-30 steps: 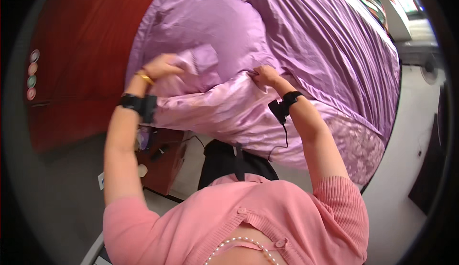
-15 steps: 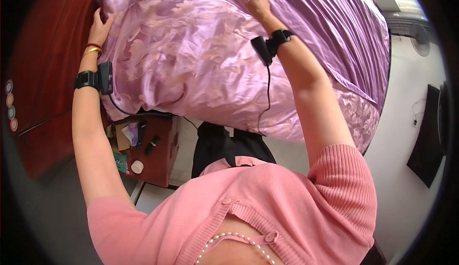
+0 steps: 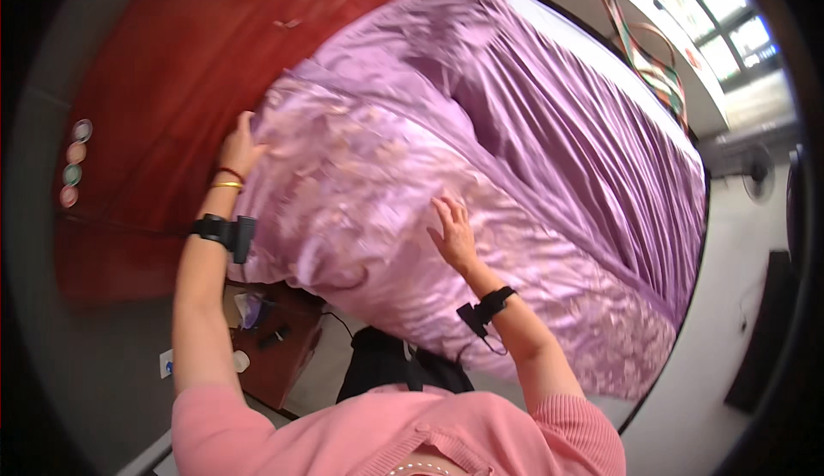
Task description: The recorder folds a pink pillowcase, a grey towel, a green blanket, and a purple duvet on a bed.
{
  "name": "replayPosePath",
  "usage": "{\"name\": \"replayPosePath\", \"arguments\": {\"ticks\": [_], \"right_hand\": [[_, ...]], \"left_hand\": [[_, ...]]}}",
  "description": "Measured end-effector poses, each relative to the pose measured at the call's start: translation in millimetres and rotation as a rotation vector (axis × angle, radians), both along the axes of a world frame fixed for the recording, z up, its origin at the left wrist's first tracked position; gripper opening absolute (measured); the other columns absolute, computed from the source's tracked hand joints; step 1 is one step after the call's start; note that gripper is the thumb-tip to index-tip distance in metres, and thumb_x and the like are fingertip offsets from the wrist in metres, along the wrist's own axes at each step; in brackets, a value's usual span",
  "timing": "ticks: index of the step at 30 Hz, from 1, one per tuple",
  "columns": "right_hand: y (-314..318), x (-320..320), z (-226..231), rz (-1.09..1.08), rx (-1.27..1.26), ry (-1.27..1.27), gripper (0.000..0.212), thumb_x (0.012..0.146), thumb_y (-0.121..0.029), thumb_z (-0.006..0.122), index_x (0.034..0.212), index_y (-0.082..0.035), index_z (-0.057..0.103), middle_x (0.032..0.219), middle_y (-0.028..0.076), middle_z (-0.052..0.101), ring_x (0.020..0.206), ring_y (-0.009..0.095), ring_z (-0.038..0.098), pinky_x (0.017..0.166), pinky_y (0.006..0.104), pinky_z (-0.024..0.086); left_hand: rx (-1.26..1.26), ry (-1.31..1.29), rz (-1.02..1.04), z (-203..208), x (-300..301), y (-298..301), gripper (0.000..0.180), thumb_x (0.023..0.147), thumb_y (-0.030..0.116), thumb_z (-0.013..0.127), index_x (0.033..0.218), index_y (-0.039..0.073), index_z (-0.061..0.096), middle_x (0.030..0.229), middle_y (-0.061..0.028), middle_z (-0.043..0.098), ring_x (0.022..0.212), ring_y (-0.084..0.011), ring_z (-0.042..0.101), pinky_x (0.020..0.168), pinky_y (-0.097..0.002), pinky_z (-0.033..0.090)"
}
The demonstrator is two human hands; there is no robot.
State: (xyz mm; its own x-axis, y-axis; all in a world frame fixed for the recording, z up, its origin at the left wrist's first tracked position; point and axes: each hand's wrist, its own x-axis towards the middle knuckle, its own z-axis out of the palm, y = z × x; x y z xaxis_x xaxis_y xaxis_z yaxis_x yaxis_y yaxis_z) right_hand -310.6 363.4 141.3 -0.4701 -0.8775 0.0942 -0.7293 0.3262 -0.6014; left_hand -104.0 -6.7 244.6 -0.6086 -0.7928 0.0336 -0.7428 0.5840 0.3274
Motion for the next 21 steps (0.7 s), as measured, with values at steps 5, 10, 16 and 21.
{"name": "replayPosePath", "arguments": {"ticks": [5,10,16,21], "right_hand": [[-93.0,41.0,33.5,0.204,-0.077,0.04,0.062,0.072,-0.032,0.06,0.126,-0.017,0.035,0.132,0.011,0.029,0.122,0.034,0.023,0.098,0.0448,0.024],[-122.0,43.9,11.9,0.284,0.211,0.161,0.066,0.073,-0.047,0.053,0.129,-0.02,0.03,0.135,0.01,0.025,0.125,0.034,0.017,0.097,0.0535,0.02],[-141.4,48.9,-6.5,0.288,0.356,0.152,0.076,0.068,-0.052,0.055,0.131,-0.021,0.027,0.138,0.01,0.02,0.126,0.036,0.013,0.095,0.0571,0.019],[-145.1,52.5,-2.6,0.296,0.404,0.176,0.077,0.071,-0.052,0.052,0.132,-0.015,0.023,0.137,0.013,0.02,0.126,0.038,0.014,0.096,0.0564,0.019]], "left_hand": [[0.8,0.609,0.052,19.9,2.2,11.2,0.041,0.08,0.018,0.056,0.113,-0.003,0.044,0.099,-0.0057,0.055,0.088,-0.0101,0.051,0.077,-0.0233,0.042],[0.009,0.211,-0.192,43.5,-16.3,4.8,0.02,0.076,0.009,0.052,0.096,0.009,0.055,0.085,-0.0094,0.059,0.078,-0.0255,0.058,0.069,-0.034,0.046],[-0.45,0.035,-0.235,24.3,-83.8,-25.4,0.023,0.074,0.014,0.055,0.095,0.007,0.05,0.091,-0.0112,0.05,0.089,-0.0298,0.05,0.074,-0.0389,0.044],[-0.278,0.06,-0.292,-13.7,-158.9,-58.2,0.041,0.07,0.013,0.062,0.107,0.004,0.046,0.101,-0.0143,0.048,0.095,-0.032,0.047,0.08,-0.0383,0.041]]}}
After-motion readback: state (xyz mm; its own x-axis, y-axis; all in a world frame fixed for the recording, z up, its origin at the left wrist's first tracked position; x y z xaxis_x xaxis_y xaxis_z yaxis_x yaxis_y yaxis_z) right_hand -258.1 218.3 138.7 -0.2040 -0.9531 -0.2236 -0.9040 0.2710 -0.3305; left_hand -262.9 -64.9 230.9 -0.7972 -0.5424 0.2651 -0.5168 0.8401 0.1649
